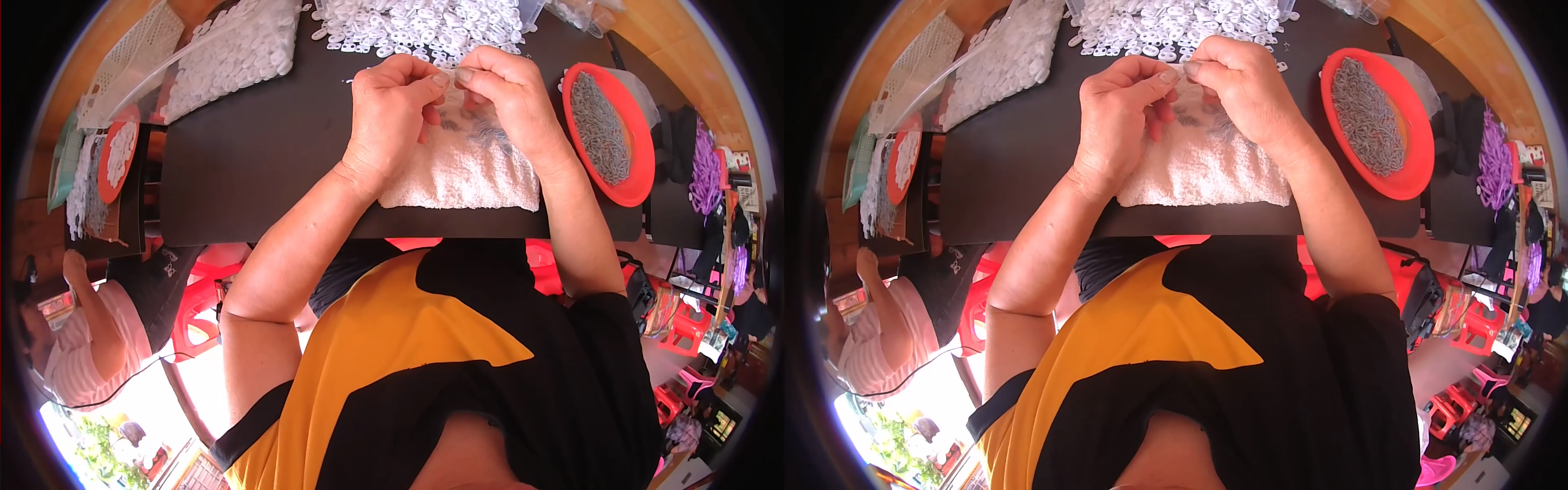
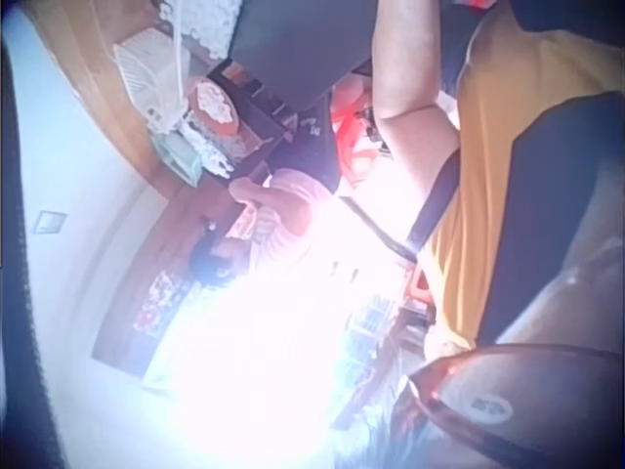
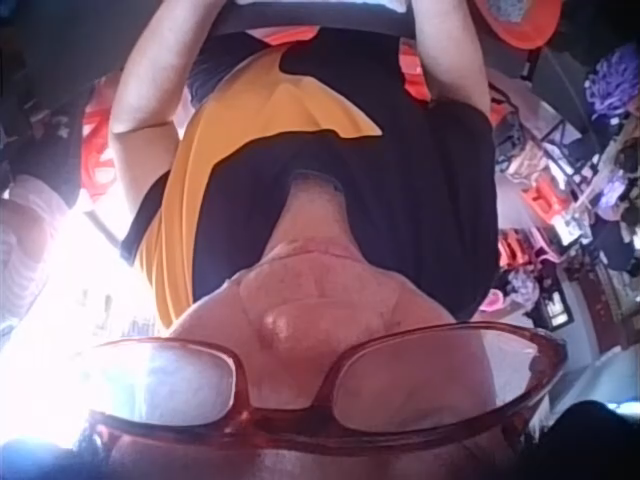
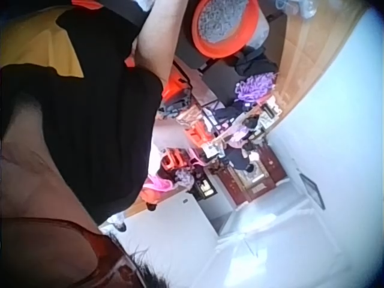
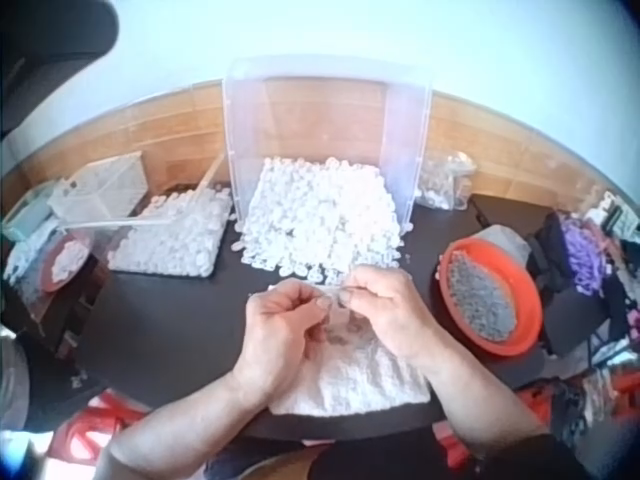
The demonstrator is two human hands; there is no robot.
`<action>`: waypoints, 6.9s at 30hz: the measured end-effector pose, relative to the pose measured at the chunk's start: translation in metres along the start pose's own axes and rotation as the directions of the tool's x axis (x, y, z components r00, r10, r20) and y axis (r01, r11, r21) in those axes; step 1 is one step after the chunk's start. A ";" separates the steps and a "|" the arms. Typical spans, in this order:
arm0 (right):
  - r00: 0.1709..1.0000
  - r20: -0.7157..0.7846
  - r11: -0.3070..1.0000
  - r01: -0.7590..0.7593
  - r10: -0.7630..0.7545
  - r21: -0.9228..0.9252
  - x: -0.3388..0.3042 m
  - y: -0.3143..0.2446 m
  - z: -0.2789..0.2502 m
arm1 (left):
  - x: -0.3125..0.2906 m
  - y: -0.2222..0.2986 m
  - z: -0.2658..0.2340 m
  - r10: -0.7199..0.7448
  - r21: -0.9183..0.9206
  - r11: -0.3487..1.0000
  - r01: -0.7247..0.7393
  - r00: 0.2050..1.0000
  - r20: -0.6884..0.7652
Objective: The recorder is manually inserting small metal pins into white plastic housings on a workbench.
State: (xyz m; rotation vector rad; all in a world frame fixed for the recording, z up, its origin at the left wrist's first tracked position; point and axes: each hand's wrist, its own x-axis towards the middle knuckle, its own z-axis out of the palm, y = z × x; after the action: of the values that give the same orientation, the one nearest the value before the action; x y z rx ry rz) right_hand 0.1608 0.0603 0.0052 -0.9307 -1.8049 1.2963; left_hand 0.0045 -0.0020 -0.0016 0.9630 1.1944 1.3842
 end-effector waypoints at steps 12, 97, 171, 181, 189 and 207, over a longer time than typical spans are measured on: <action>0.972 0.009 0.951 0.231 -0.234 -0.205 -0.001 0.006 0.008 | 0.000 -0.002 0.001 -0.048 -0.036 0.998 0.046 0.998 -0.051; 0.967 -0.080 0.913 0.200 -0.243 -0.355 -0.003 0.002 0.018 | 0.001 -0.002 0.002 -0.106 -0.232 0.969 0.082 0.990 -0.094; 0.918 0.380 0.360 0.394 -0.111 -0.846 0.006 0.000 -0.043 | 0.011 -0.001 -0.009 -0.102 -0.229 0.968 0.100 0.995 0.004; 0.992 -0.001 0.948 0.121 -0.127 -0.294 0.018 0.004 -0.017 | 0.012 0.000 -0.010 -0.097 -0.259 0.961 0.100 0.995 0.028; 1.000 -0.024 0.983 0.015 -0.011 0.185 0.006 -0.012 0.010 | 0.012 0.001 -0.011 -0.110 -0.296 0.949 0.106 0.994 0.004; 0.985 -0.042 0.931 -0.144 0.168 0.336 0.005 -0.007 0.002 | 0.010 -0.002 -0.008 -0.058 -0.306 0.951 0.039 0.997 -0.054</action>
State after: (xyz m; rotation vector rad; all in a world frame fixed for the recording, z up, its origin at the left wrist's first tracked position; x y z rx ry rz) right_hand 0.1552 0.0619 0.0123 -0.9299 -1.4210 1.5882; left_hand -0.0046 0.0067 -0.0055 0.6728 1.0039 1.5156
